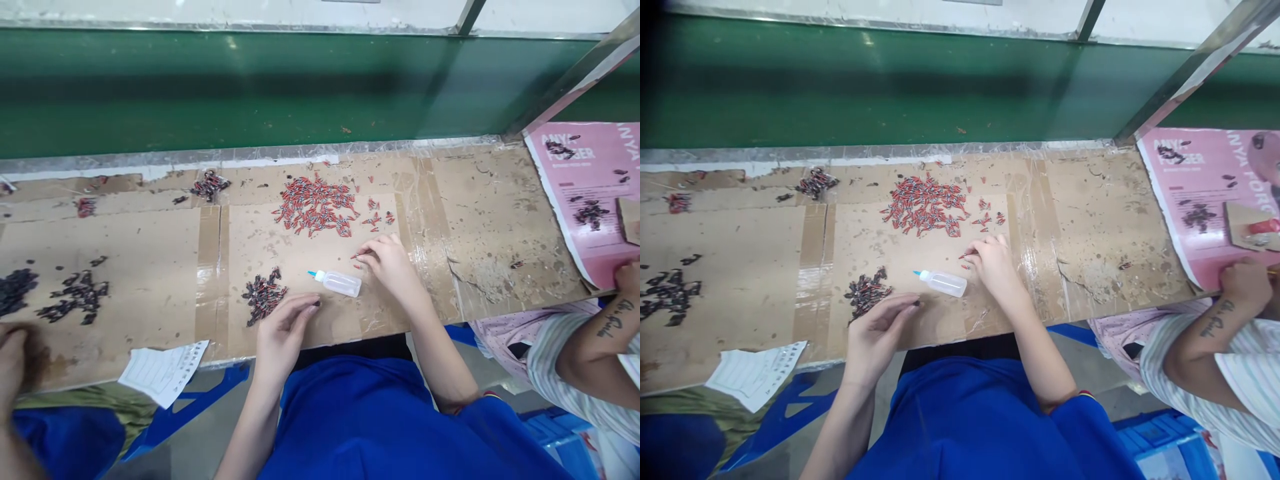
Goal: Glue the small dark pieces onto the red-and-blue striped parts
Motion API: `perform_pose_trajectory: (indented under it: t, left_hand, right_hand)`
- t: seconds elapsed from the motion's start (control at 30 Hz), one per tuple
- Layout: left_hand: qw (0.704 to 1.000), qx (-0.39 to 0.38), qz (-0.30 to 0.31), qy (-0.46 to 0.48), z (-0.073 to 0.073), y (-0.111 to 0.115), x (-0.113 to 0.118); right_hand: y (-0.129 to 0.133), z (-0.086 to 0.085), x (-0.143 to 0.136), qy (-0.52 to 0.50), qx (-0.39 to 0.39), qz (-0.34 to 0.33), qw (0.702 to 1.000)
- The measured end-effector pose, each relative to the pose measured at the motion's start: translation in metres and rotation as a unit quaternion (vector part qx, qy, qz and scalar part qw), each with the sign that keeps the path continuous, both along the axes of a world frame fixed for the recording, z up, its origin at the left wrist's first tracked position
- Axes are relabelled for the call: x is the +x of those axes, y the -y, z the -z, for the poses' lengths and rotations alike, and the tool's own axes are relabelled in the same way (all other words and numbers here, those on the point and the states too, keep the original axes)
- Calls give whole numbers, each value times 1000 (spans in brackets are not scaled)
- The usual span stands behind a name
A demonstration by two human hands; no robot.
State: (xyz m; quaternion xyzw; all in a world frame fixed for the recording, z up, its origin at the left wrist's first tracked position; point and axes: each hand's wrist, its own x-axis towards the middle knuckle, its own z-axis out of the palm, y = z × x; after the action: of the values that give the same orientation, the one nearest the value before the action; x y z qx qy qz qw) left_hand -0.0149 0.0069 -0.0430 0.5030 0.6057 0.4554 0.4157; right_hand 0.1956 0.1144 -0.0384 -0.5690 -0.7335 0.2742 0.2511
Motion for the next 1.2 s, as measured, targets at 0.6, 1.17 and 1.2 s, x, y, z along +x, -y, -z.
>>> perform_pose_trajectory:
  t: [0.6, 1.17, 1.2]
  left_hand:
    - [989, -97, -14, 111, -25, -7, 34]
    - [988, -82, 41, 125, -48, -3, 33]
    - [988, -85, 44, 123, -49, -3, 33]
  right_hand:
    - [53, -19, -1, -275, 0, 11, 961]
    - [59, -17, 0, -226, 213, -152, 938]
    - [59, -18, 1, -221, 216, -152, 939]
